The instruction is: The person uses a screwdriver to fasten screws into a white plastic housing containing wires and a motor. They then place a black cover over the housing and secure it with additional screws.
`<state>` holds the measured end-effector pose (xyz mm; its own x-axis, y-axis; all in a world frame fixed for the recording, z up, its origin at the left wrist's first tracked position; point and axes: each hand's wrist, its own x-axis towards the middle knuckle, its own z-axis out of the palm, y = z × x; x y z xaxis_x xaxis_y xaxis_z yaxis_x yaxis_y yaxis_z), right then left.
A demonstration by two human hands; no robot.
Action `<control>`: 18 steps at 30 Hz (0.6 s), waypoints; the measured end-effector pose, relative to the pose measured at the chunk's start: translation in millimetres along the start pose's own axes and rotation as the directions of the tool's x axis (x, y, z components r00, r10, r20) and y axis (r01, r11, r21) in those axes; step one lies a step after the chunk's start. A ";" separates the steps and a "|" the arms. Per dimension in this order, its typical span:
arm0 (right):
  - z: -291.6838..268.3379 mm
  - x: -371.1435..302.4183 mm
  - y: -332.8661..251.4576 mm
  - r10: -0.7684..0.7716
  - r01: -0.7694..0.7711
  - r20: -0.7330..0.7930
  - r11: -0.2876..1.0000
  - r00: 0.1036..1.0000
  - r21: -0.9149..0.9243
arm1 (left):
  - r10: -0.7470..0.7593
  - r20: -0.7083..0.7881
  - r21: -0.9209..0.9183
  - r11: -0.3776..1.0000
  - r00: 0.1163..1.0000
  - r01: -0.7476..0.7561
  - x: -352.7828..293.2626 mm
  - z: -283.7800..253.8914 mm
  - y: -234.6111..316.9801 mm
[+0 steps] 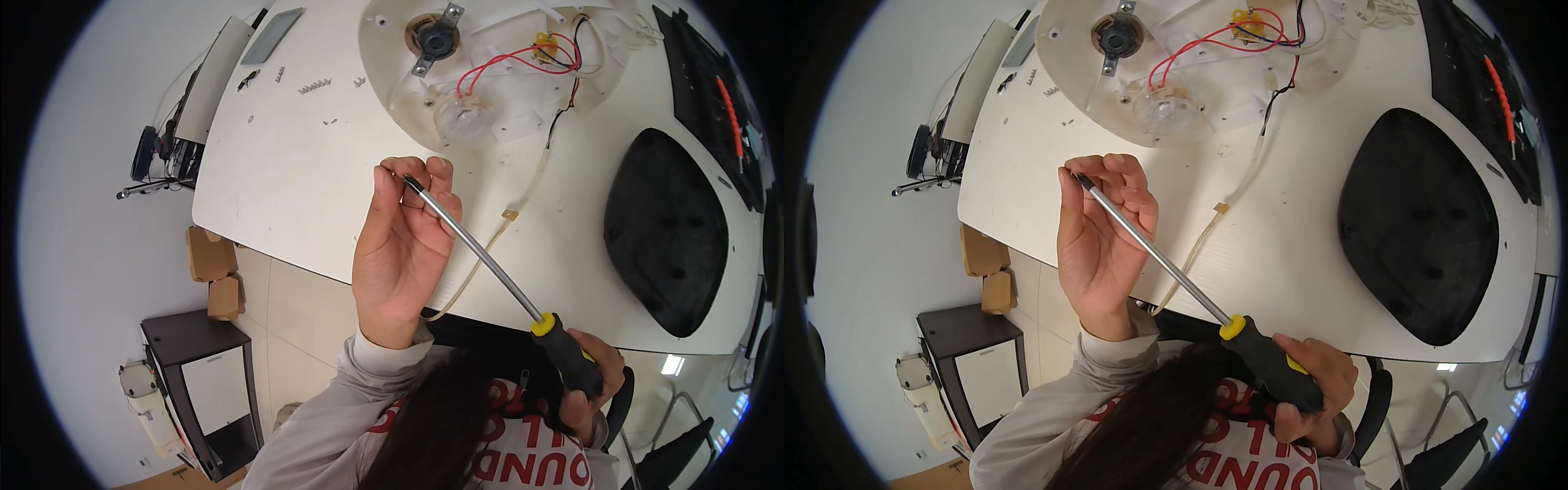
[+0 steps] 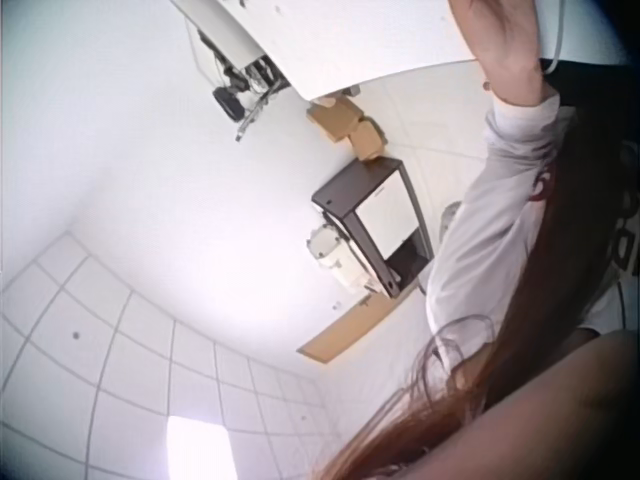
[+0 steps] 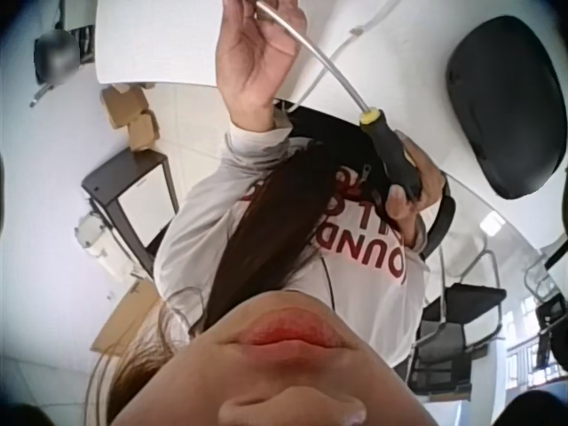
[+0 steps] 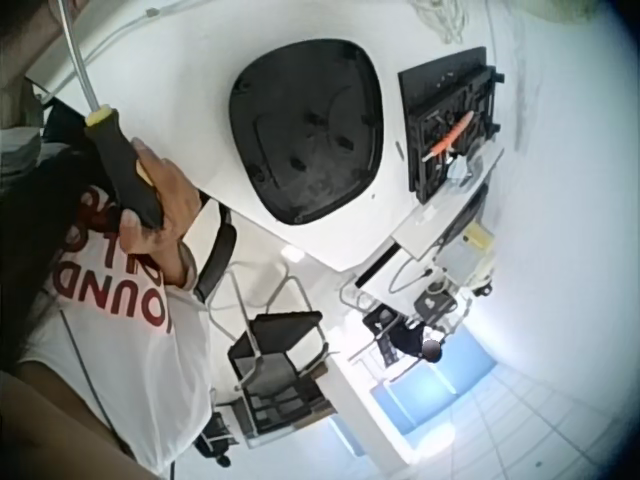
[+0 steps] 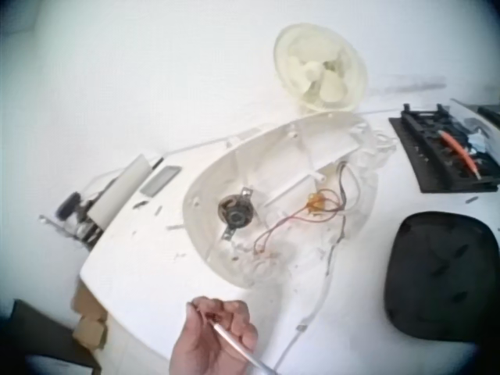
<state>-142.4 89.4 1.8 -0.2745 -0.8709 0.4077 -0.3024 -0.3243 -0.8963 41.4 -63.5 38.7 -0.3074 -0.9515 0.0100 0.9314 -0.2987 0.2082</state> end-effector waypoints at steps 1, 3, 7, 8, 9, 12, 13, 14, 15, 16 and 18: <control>1.0 0.0 0.8 -0.007 0.007 -0.008 1.000 1.000 0.000 | -0.004 0.007 0.028 1.000 1.000 0.004 -0.4 -0.1 0.6; 2.7 0.8 0.8 -0.005 0.005 -0.021 1.000 1.000 0.013 | -0.014 0.020 0.082 0.997 1.000 0.012 -0.6 1.7 2.6; 2.4 1.5 -0.2 0.007 -0.007 -0.009 1.000 1.000 0.012 | 0.007 -0.001 0.119 0.993 1.000 -0.007 -0.3 4.1 3.5; 2.1 1.6 -0.1 0.004 -0.004 -0.002 1.000 1.000 0.007 | 0.011 -0.007 0.127 0.992 1.000 -0.010 0.1 4.2 3.5; 1.7 2.4 -0.3 -0.003 0.003 0.010 1.000 1.000 0.000 | 0.015 -0.014 0.134 0.991 1.000 -0.013 0.3 4.5 3.7; 1.4 4.2 -1.0 -0.025 0.027 0.042 0.999 0.999 -0.037 | 0.031 -0.013 0.130 0.991 0.999 -0.029 0.1 5.8 3.6; 1.5 4.4 -0.9 -0.029 0.031 0.047 0.999 0.998 -0.045 | 0.024 0.005 0.141 0.990 1.000 -0.024 0.2 5.3 3.6; 1.5 4.7 -1.0 -0.032 0.035 0.052 0.998 0.998 -0.053 | 0.016 0.022 0.153 0.988 1.000 -0.019 0.7 4.6 3.7; 1.7 5.2 -1.2 -0.032 0.034 0.052 0.998 0.998 -0.053 | 0.008 0.040 0.166 0.986 0.999 -0.015 1.2 4.3 3.8; 1.7 5.5 -1.0 -0.036 0.039 0.051 0.998 0.998 -0.053 | -0.001 0.042 0.141 0.990 0.999 -0.005 1.5 3.5 3.9; 1.7 5.7 -0.5 -0.048 0.050 0.050 0.997 0.998 -0.053 | -0.019 0.048 0.092 0.996 0.999 0.014 1.9 1.8 4.3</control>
<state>-142.3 84.0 4.3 -0.2139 -0.8717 0.4409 -0.3636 -0.3479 -0.8641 44.4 -66.5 41.4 -0.3338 -0.9412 0.0531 0.9050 -0.3042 0.2973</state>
